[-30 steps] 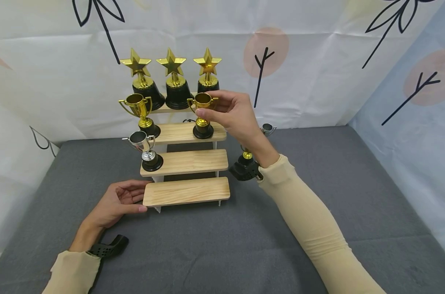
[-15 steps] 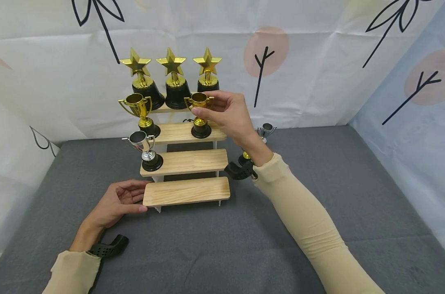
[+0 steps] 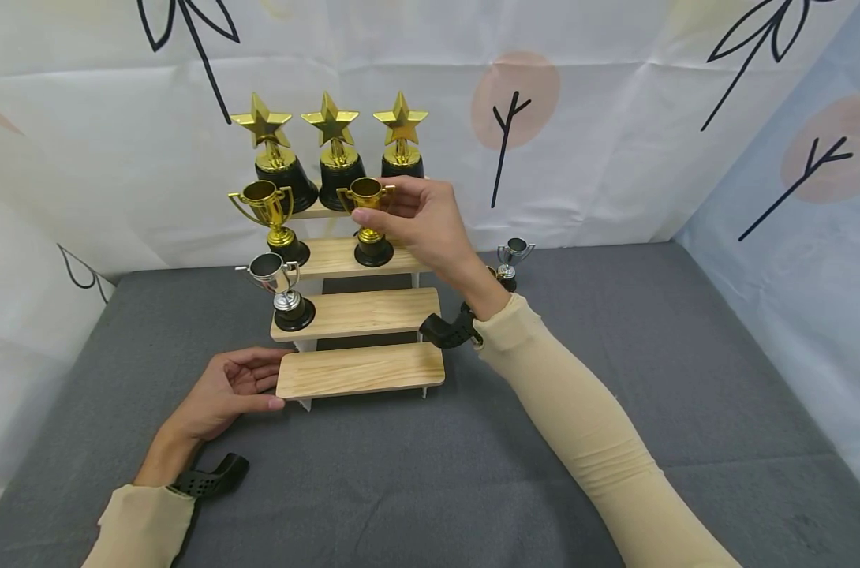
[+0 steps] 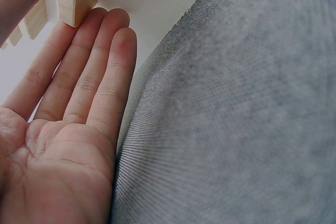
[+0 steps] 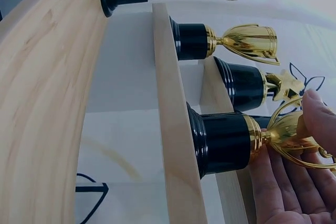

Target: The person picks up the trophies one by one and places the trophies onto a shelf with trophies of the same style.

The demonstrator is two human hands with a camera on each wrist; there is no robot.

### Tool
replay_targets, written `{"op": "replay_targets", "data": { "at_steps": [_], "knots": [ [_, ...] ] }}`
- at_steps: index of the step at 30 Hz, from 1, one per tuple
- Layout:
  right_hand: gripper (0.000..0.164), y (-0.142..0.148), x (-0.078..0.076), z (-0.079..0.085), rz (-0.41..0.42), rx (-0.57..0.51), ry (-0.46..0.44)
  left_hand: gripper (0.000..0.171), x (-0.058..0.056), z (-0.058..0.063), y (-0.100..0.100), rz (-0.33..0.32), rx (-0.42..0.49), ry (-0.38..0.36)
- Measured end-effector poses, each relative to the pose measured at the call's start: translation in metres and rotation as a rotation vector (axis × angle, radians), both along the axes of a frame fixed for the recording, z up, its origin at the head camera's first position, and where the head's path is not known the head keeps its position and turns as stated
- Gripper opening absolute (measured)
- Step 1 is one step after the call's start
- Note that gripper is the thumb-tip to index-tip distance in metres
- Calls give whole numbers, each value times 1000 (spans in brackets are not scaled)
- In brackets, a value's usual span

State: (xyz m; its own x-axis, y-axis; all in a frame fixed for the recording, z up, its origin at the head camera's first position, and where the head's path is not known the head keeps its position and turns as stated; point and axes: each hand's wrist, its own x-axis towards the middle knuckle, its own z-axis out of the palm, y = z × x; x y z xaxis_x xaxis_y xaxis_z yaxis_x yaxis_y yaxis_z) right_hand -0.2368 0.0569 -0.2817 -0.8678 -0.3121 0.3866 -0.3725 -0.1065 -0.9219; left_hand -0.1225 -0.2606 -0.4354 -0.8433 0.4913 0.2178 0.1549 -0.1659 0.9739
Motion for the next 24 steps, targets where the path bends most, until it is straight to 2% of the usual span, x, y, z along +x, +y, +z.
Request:
{"op": "replay_targets", "data": {
  "at_steps": [24],
  "knots": [
    [27, -22, 2, -3, 14, 30, 27, 61, 0, 0, 0, 3, -12, -8]
  ]
}}
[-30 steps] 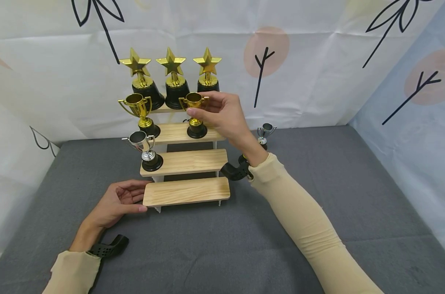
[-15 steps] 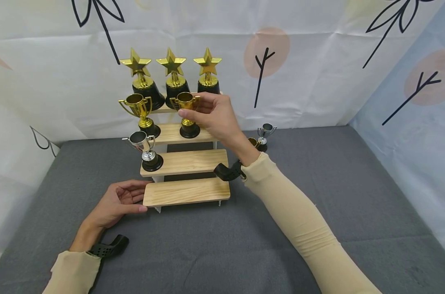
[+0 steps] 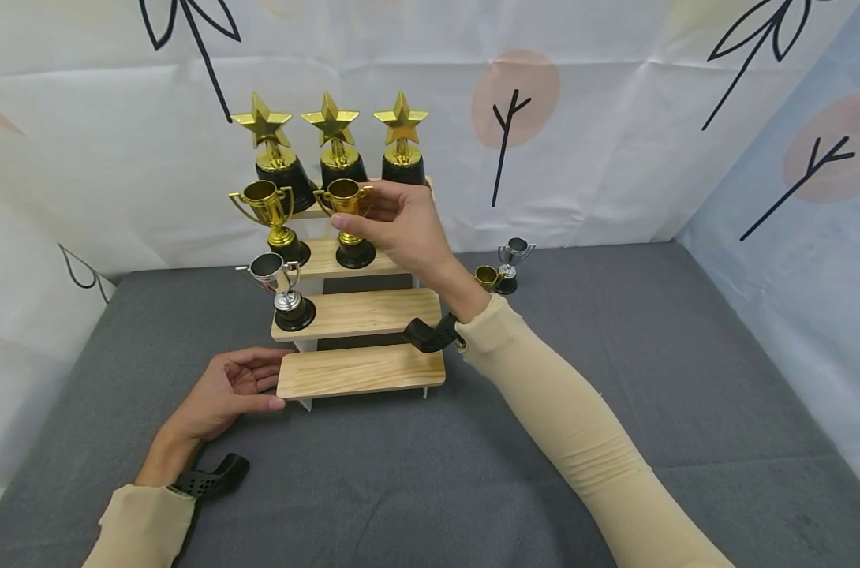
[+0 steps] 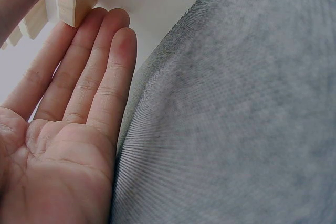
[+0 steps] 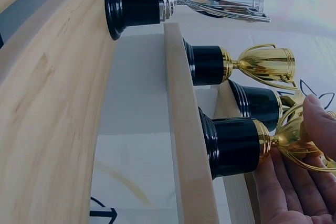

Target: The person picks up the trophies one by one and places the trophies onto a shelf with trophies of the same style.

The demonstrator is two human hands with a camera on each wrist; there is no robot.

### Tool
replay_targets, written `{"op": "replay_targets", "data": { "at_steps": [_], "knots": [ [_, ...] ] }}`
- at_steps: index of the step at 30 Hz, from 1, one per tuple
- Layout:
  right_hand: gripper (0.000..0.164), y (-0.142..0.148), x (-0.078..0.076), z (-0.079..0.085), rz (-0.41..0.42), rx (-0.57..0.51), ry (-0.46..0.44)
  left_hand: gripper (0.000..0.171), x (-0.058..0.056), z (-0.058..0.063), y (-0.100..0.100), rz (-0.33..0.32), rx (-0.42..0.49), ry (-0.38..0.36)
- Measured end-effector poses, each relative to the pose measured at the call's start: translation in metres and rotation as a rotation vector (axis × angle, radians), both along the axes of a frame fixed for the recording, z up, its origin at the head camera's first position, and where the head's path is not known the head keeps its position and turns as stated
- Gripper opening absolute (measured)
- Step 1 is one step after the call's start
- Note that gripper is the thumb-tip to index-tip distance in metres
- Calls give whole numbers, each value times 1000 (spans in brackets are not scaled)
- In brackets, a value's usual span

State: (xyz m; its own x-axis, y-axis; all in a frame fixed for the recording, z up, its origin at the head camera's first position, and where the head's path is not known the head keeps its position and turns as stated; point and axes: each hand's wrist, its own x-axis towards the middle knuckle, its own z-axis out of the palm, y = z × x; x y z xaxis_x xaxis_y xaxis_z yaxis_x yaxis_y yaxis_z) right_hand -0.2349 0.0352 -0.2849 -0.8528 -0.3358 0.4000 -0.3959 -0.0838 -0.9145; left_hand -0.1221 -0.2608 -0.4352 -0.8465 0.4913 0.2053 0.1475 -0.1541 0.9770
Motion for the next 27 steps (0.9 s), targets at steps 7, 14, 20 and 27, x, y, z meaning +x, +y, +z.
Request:
{"op": "replay_targets", "data": {
  "at_steps": [7, 14, 20, 27],
  "knots": [
    [26, -2, 1, -1, -2, 8, 6, 61, 0, 1, 1, 2, -3, 0],
    [29, -3, 2, -2, -4, -2, 6, 60, 0, 2, 1, 0, -4, 7],
    [31, -4, 2, -2, -2, -16, 0, 61, 0, 1, 0, 1, -2, 3],
    [30, -4, 3, -3, 1, -34, 1, 62, 0, 1, 0, -2, 3, -1]
  ]
}}
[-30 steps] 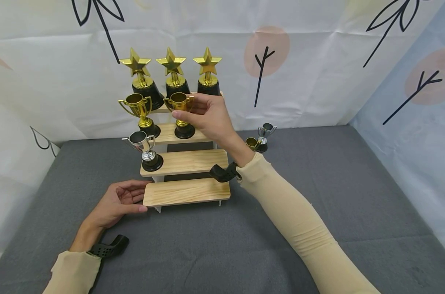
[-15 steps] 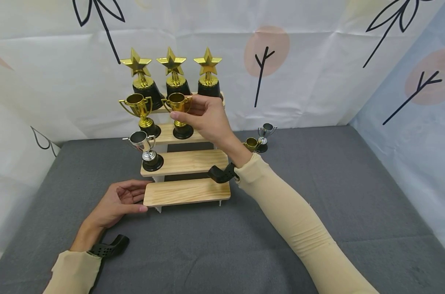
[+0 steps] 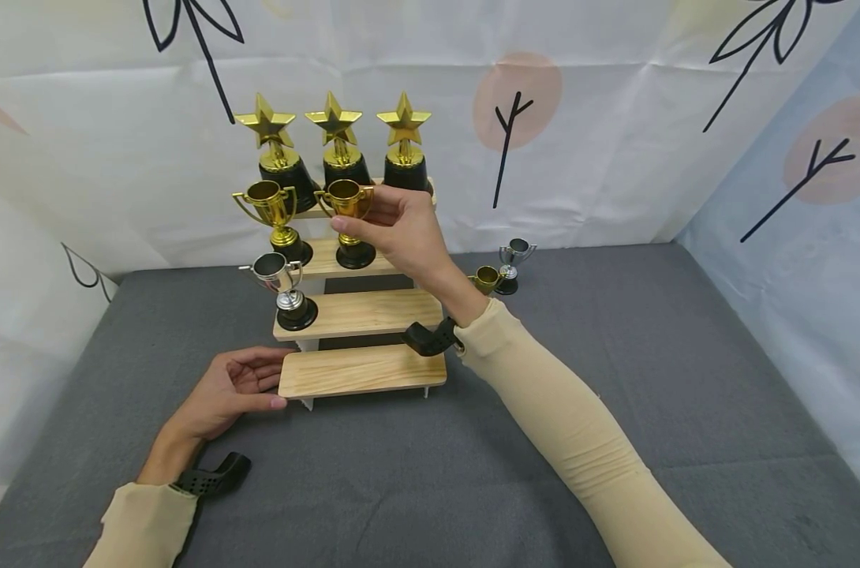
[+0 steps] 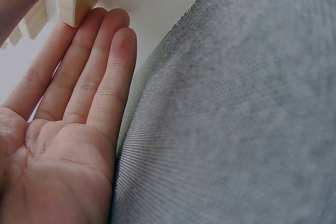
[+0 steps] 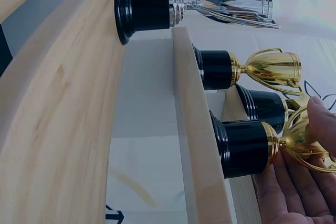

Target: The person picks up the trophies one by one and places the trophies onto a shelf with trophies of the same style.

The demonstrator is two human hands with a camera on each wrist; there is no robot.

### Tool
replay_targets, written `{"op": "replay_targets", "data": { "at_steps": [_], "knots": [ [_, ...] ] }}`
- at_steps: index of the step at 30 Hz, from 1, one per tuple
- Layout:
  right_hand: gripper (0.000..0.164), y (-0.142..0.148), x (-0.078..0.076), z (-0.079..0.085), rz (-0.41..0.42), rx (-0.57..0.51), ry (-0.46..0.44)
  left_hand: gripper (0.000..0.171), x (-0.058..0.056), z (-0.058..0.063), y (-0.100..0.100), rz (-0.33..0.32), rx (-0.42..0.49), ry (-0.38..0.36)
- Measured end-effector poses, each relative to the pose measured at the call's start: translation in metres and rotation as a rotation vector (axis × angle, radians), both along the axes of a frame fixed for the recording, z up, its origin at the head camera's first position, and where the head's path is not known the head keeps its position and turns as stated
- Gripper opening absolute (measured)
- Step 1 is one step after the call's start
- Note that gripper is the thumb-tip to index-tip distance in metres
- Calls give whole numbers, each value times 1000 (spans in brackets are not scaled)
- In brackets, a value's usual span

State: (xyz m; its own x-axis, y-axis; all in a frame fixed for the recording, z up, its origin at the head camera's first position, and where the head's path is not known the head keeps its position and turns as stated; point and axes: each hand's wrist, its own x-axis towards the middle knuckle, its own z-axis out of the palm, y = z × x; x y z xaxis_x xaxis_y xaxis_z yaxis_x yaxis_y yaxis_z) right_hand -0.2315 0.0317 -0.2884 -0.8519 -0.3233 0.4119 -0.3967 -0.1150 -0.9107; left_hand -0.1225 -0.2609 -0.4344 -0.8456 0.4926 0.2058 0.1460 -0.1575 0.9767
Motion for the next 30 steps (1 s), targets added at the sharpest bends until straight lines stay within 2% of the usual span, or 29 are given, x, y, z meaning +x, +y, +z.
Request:
{"op": "replay_targets", "data": {
  "at_steps": [14, 30],
  "knots": [
    [34, 2, 2, -4, 20, 6, 19, 62, 0, 0, 0, 1, 3, 0],
    [35, 4, 2, -9, 22, 77, 14, 62, 0, 0, 0, 13, -16, -3]
  ]
}}
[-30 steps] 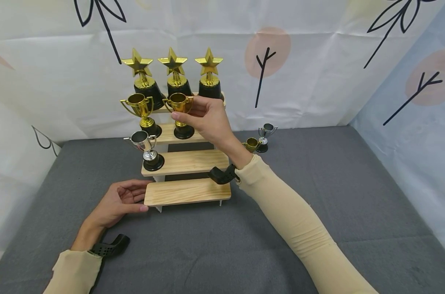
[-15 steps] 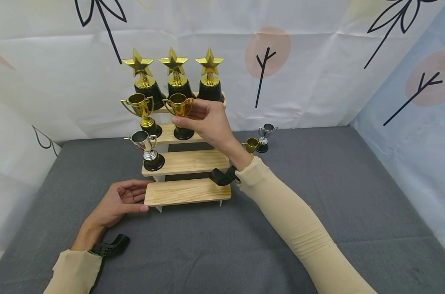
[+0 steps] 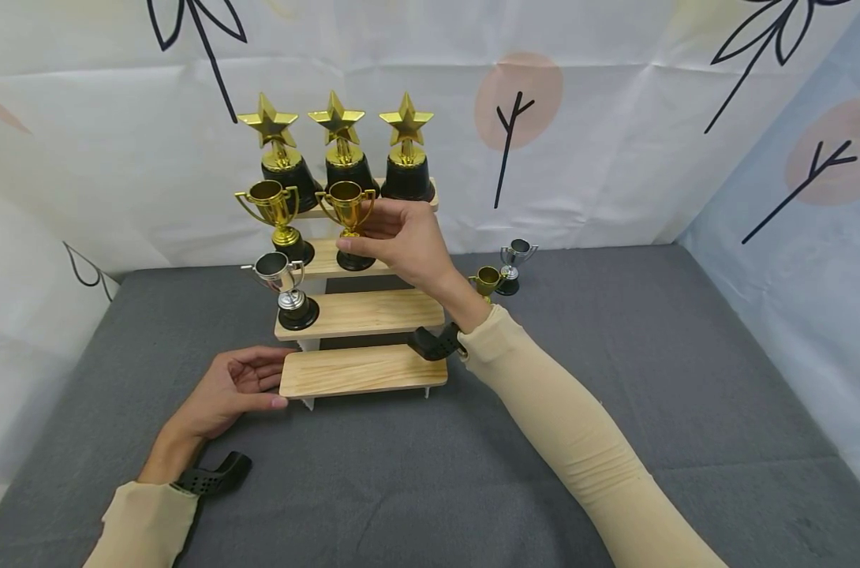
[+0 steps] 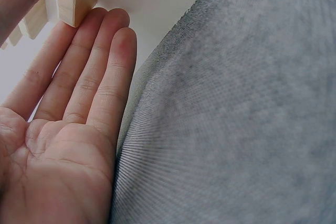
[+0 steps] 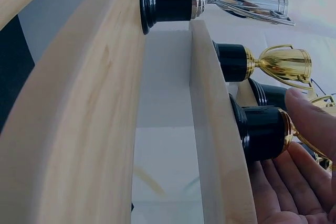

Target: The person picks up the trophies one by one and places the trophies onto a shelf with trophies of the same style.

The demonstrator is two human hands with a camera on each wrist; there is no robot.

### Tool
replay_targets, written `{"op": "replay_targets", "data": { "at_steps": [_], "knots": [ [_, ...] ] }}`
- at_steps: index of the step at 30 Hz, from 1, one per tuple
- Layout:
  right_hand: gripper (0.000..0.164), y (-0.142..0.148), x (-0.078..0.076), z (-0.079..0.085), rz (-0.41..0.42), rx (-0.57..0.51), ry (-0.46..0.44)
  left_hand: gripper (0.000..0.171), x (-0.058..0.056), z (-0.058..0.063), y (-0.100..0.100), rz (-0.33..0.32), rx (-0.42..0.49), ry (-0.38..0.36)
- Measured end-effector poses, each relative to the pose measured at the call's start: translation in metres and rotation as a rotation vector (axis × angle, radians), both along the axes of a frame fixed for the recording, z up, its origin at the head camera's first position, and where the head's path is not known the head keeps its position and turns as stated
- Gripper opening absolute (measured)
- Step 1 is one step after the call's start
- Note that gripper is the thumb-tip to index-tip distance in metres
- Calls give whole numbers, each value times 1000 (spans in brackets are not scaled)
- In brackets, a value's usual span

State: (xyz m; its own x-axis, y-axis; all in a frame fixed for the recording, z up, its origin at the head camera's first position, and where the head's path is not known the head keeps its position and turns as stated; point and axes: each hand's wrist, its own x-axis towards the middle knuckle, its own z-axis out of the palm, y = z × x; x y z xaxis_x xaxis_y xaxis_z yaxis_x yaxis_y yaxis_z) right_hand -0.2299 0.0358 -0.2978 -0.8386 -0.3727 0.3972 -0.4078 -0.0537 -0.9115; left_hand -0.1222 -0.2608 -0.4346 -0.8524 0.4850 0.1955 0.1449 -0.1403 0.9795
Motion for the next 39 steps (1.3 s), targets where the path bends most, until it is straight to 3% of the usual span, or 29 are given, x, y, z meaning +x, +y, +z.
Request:
{"op": "replay_targets", "data": {
  "at_steps": [19, 39],
  "knots": [
    [35, -1, -3, 2, -40, 152, 33, 63, -1, -1, -1, -9, 10, 2],
    [39, 10, 2, 1, 18, 76, 1, 62, 0, -1, -1, 6, 2, -7]
  ]
}}
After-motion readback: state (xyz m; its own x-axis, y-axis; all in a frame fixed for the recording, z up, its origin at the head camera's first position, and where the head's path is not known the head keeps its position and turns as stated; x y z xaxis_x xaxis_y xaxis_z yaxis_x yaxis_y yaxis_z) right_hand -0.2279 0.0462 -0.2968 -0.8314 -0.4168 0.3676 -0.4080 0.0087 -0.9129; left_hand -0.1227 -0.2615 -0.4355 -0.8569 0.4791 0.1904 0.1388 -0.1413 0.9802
